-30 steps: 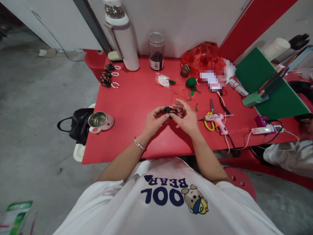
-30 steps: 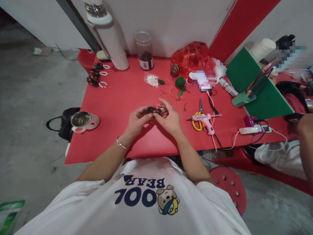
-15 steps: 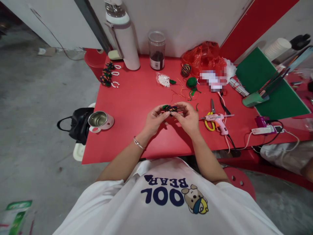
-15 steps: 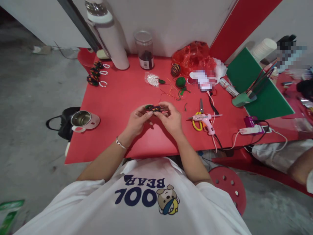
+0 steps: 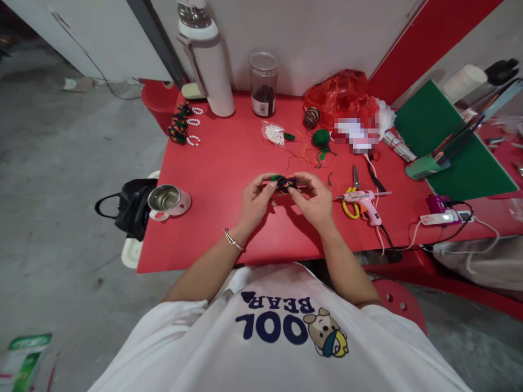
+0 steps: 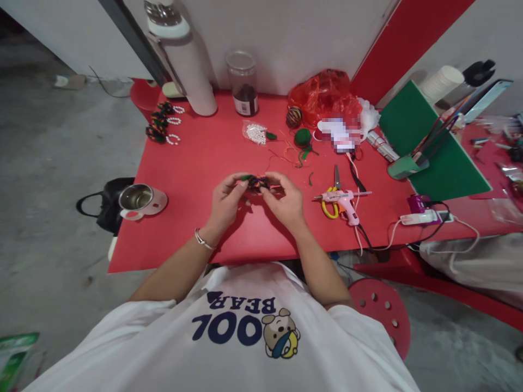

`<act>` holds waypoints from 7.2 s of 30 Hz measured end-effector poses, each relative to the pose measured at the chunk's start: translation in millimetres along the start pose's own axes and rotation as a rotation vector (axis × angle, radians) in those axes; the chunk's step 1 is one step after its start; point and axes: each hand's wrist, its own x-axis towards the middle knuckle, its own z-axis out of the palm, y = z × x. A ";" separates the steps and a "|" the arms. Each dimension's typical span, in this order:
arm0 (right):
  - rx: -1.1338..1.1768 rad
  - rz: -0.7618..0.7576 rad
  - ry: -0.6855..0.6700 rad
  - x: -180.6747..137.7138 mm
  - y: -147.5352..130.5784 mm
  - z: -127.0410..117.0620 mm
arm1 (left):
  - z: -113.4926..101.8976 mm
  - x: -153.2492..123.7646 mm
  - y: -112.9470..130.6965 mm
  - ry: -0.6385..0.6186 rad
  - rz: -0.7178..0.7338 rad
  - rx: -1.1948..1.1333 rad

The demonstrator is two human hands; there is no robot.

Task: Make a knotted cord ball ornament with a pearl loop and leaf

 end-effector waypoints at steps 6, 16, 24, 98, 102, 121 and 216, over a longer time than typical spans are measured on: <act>-0.204 -0.249 0.044 -3.4 -15.7 -10.8 | -1.7 -3.8 12.9 0.115 0.396 0.347; -0.214 -0.557 0.076 -4.7 -14.4 -14.4 | -2.4 -4.1 10.6 0.078 0.432 0.229; -0.206 -0.514 0.091 -2.9 -13.8 -13.8 | -0.9 -4.6 13.3 0.059 0.422 0.197; 0.031 0.137 0.120 -4.2 -7.9 28.4 | 9.0 0.6 2.8 0.076 -0.205 -0.137; 0.035 0.126 0.124 -5.0 -7.7 28.5 | 9.2 1.1 3.1 0.063 -0.217 -0.148; -0.315 0.161 0.114 91.3 23.3 -2.0 | 5.4 9.2 10.0 0.168 -0.502 -0.311; 0.128 0.273 0.145 31.2 41.5 13.6 | 7.6 11.0 -3.1 0.130 -0.442 -0.295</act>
